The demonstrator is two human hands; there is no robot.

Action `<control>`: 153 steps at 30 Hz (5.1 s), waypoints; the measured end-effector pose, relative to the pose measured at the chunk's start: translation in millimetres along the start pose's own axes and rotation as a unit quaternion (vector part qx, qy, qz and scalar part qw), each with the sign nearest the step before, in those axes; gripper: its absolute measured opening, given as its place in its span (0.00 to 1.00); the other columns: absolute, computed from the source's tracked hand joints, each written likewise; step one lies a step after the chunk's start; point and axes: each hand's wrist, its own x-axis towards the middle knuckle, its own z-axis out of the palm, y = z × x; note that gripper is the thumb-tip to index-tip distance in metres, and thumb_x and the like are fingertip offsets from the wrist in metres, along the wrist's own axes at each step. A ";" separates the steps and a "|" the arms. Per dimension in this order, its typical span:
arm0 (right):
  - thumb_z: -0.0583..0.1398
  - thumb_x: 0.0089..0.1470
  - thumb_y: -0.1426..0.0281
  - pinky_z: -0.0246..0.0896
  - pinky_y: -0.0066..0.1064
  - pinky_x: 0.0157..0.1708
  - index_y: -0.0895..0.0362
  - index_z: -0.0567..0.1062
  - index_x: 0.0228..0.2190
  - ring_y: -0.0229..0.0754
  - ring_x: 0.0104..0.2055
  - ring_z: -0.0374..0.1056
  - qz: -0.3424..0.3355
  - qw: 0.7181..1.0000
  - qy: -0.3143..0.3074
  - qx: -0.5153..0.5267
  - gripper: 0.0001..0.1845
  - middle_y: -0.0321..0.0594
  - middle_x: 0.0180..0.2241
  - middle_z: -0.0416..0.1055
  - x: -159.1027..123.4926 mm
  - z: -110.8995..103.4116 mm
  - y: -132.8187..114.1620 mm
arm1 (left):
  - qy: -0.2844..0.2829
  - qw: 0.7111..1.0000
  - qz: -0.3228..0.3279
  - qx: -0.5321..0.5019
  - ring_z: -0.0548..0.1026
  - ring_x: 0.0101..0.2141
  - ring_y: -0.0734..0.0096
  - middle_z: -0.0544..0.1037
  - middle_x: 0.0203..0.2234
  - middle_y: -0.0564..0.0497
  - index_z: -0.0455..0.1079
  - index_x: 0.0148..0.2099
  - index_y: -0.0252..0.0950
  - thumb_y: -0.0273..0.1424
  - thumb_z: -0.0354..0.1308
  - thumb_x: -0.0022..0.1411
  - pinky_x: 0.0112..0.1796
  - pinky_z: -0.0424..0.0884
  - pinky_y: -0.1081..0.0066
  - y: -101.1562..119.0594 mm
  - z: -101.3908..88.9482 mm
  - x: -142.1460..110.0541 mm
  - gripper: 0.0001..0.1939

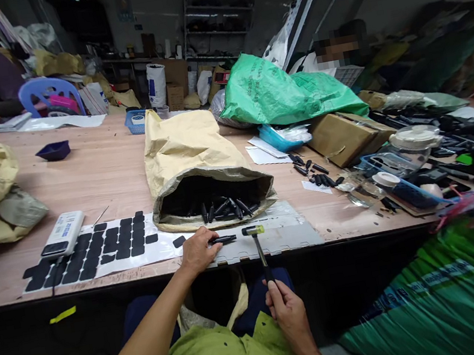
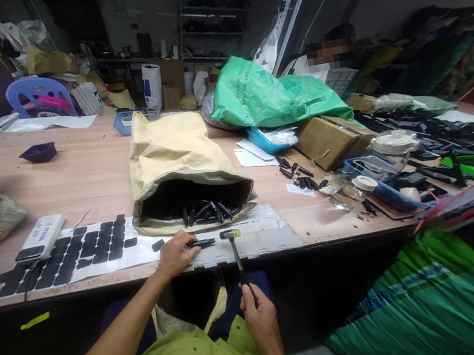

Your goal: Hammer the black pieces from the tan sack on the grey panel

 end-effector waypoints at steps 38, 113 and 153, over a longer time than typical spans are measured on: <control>0.58 0.50 0.43 0.51 0.26 0.13 0.57 0.76 0.35 0.34 0.14 0.57 0.030 1.000 -0.007 0.003 0.29 0.32 0.18 0.67 -7.4 8.1 -8.8 | -0.001 1.000 -0.015 0.005 0.74 0.35 0.72 0.75 0.36 0.55 0.75 0.42 0.42 0.33 0.61 0.56 0.37 0.67 0.73 2.7 0.4 -0.7 0.10; 0.62 0.46 0.43 0.50 0.22 0.10 0.57 0.72 0.32 0.31 0.13 0.56 0.103 0.978 -0.066 0.166 0.28 0.29 0.17 0.63 8.9 3.5 4.7 | 0.039 0.997 0.034 0.064 0.69 0.40 0.63 0.73 0.34 0.50 0.76 0.39 0.40 0.35 0.63 0.55 0.44 0.61 0.63 -5.6 4.2 7.3 0.08; 0.58 0.54 0.51 0.67 0.32 0.32 0.58 0.80 0.41 0.47 0.34 0.73 -0.148 0.968 -0.015 -0.204 0.25 0.46 0.36 0.79 -12.3 13.8 -29.8 | 0.005 1.000 0.021 0.009 0.71 0.39 0.66 0.76 0.34 0.53 0.75 0.40 0.40 0.30 0.60 0.57 0.42 0.59 0.64 -4.2 -0.7 7.8 0.07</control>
